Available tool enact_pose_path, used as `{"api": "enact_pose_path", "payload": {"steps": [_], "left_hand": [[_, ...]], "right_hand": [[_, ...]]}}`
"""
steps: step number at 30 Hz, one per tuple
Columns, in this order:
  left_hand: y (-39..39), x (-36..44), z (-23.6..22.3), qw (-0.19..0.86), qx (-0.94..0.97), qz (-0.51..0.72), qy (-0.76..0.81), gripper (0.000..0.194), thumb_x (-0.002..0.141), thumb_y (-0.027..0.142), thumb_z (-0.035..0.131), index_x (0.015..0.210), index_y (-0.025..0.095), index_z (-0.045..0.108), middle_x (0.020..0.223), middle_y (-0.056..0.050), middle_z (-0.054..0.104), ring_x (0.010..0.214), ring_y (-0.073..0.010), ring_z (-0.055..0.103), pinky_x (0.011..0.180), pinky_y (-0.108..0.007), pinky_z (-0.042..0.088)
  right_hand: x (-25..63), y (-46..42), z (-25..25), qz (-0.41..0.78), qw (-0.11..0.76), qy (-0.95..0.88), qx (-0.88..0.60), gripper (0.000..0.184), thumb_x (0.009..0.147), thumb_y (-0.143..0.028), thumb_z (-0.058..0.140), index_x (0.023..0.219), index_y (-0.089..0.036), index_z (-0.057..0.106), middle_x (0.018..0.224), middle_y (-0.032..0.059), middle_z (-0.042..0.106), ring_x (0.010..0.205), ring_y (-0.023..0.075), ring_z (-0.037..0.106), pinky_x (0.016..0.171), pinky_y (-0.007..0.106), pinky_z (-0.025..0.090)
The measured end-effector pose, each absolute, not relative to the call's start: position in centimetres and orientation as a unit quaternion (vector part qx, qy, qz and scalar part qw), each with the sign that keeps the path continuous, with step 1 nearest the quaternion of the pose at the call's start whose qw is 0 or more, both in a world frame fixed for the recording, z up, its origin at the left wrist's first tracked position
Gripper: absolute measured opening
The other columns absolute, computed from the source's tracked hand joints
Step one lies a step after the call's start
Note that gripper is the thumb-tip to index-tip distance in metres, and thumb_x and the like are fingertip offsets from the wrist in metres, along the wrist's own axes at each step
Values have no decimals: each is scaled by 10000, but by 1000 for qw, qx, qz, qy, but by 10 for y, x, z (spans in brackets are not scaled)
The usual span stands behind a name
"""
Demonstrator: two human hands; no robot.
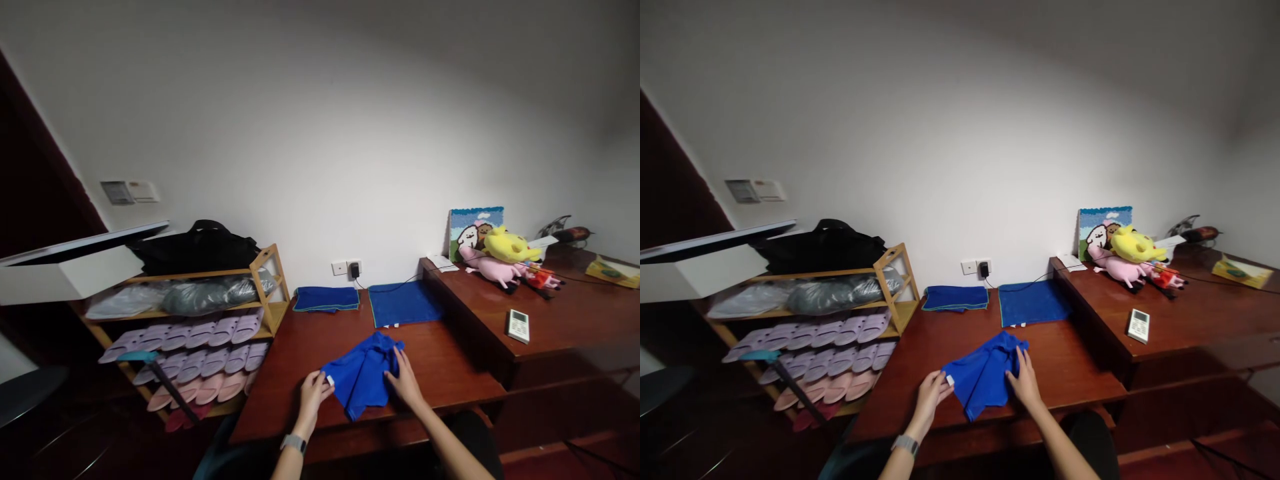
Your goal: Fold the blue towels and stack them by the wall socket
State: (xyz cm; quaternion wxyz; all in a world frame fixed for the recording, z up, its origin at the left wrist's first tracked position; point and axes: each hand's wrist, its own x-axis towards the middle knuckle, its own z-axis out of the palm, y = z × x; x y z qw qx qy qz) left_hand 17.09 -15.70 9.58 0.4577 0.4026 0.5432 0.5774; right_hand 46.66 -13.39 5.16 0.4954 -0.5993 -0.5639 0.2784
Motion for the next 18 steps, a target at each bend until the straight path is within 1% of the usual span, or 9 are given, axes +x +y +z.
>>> {"api": "enact_pose_path", "payload": {"steps": [3, 5, 9, 10, 12, 13, 14, 16, 18], "left_hand": [[-160, 170, 85, 442, 408, 576, 554, 676, 602, 804, 767, 855, 185, 667, 823, -78, 733, 782, -269, 769, 746, -462, 660], [-158, 172, 83, 426, 417, 575, 561, 723, 562, 843, 762, 838, 179, 682, 819, -74, 731, 794, -280, 758, 724, -444, 652], [-154, 177, 86, 391, 441, 575, 568, 710, 535, 850, 778, 762, 183, 691, 766, -68, 731, 800, -295, 737, 718, -400, 619], [-154, 177, 88, 385, 446, 576, 567, 695, 552, 843, 778, 756, 185, 690, 760, -66, 733, 799, -293, 735, 716, -389, 612], [-152, 174, 93, 379, 450, 582, 561, 681, 596, 834, 763, 787, 185, 689, 774, -67, 740, 784, -282, 733, 698, -376, 604], [-150, 171, 97, 377, 450, 586, 558, 681, 617, 831, 752, 816, 183, 688, 793, -71, 746, 778, -277, 735, 689, -372, 604], [-148, 167, 101, 376, 447, 592, 555, 684, 633, 828, 745, 846, 181, 685, 816, -77, 752, 780, -272, 737, 687, -371, 604], [-144, 156, 111, 371, 441, 606, 548, 689, 655, 816, 738, 905, 177, 677, 861, -88, 760, 796, -264, 744, 699, -369, 606], [-140, 146, 121, 366, 436, 620, 540, 688, 675, 789, 743, 984, 180, 666, 883, -83, 760, 807, -253, 747, 713, -364, 607]], "right_hand": [[459, -164, 29, 216, 420, -604, -641, 601, 795, -408, 675, 1378, -276, 613, 1457, 115, 575, 1351, 334, 544, 1162, 471, 419], [451, -181, 29, 184, 381, -660, -621, 477, 824, -433, 686, 1283, -304, 659, 1367, 99, 616, 1252, 327, 592, 1105, 461, 456], [435, -200, 40, 153, 303, -750, -568, 438, 757, -502, 813, 1133, -311, 697, 1256, 82, 658, 1133, 336, 619, 973, 439, 505], [433, -201, 43, 154, 292, -760, -560, 374, 784, -502, 797, 1088, -305, 704, 1216, 77, 674, 1110, 329, 626, 950, 423, 506], [436, -198, 48, 167, 296, -774, -535, 199, 907, -473, 674, 977, -289, 707, 1089, 64, 706, 1036, 290, 648, 904, 376, 500], [441, -195, 51, 176, 306, -776, -523, 201, 964, -449, 591, 928, -282, 699, 1016, 55, 712, 980, 265, 658, 872, 351, 496], [446, -192, 55, 187, 316, -772, -519, 253, 1005, -427, 512, 898, -279, 687, 948, 45, 711, 917, 243, 663, 833, 331, 491], [459, -184, 63, 205, 320, -754, -536, 328, 1047, -413, 404, 907, -281, 670, 869, 28, 704, 813, 216, 662, 762, 310, 481], [469, -180, 69, 204, 293, -757, -547, 294, 1040, -447, 428, 986, -285, 667, 913, 29, 716, 827, 219, 671, 755, 310, 483]]}}
